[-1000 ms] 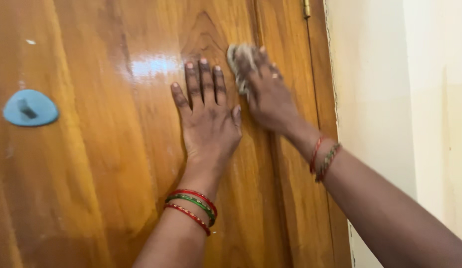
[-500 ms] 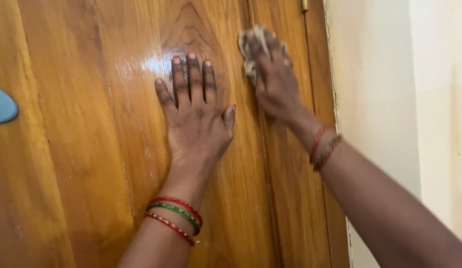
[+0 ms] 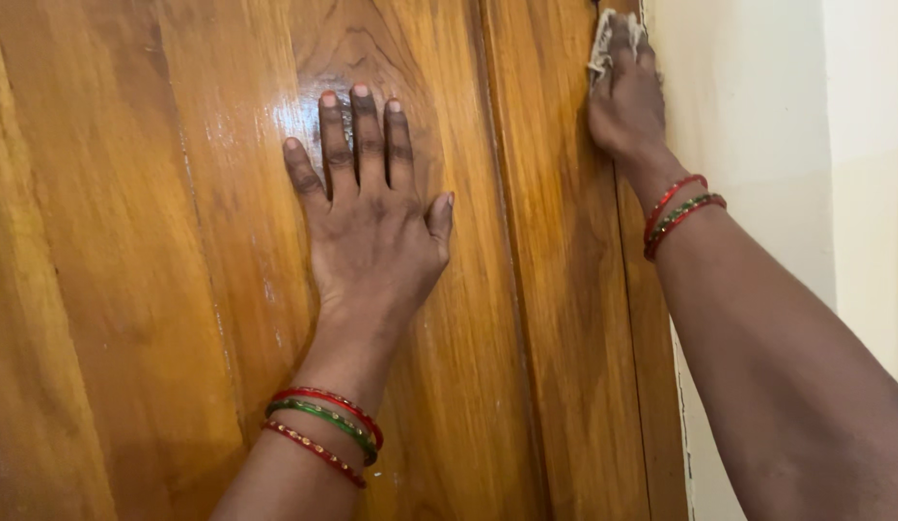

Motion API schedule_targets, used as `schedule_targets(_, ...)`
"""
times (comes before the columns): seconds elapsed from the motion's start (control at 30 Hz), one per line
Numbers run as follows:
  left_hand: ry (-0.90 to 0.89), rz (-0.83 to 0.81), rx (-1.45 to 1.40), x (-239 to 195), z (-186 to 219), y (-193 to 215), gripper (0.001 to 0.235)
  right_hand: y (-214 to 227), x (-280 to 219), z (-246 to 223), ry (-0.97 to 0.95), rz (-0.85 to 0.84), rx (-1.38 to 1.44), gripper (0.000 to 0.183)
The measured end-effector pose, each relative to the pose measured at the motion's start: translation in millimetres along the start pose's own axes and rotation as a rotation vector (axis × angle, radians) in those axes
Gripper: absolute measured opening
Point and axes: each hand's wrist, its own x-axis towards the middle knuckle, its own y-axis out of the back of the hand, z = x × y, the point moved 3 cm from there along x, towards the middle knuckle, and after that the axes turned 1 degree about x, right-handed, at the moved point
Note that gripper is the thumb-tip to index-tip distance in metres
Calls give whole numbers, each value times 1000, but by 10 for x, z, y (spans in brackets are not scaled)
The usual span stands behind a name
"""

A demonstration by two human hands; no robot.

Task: The person wipes a wooden door with a cloth, moving from the upper section down to the handle and latch area. The person uses both hands to rub the surface and clean around the metal hardware.

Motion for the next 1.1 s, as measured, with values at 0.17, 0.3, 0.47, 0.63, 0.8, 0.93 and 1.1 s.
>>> schedule_targets(0.17,-6,-10,10,7,-3,3,81,58,-293,-80,-53,57,128,59)
schedule_targets(0.3,-9,-7,0,11,4,-3,80,-32,-687,-334,-169,7,212,55)
schedule_targets(0.47,4,-1,-20,18,-6,2,82,-92,-1186,-952,397,162,88,66)
schedule_targets(0.63,-9,6,-28,-10,-19,-1,81,-97,-1349,-910,557,-20,206,72)
schedule_targets(0.8,-16,30,-43,-13,-26,-26,80,-103,-1106,-464,353,-27,288,68)
schedule_targets(0.93,-26,46,-18,-30,-26,-47,79,-6,-1086,40,247,55,271,77)
schedule_targets(1.1,-26,62,-75,-34,-33,-78,82,2,-1619,500,133,114,181,70)
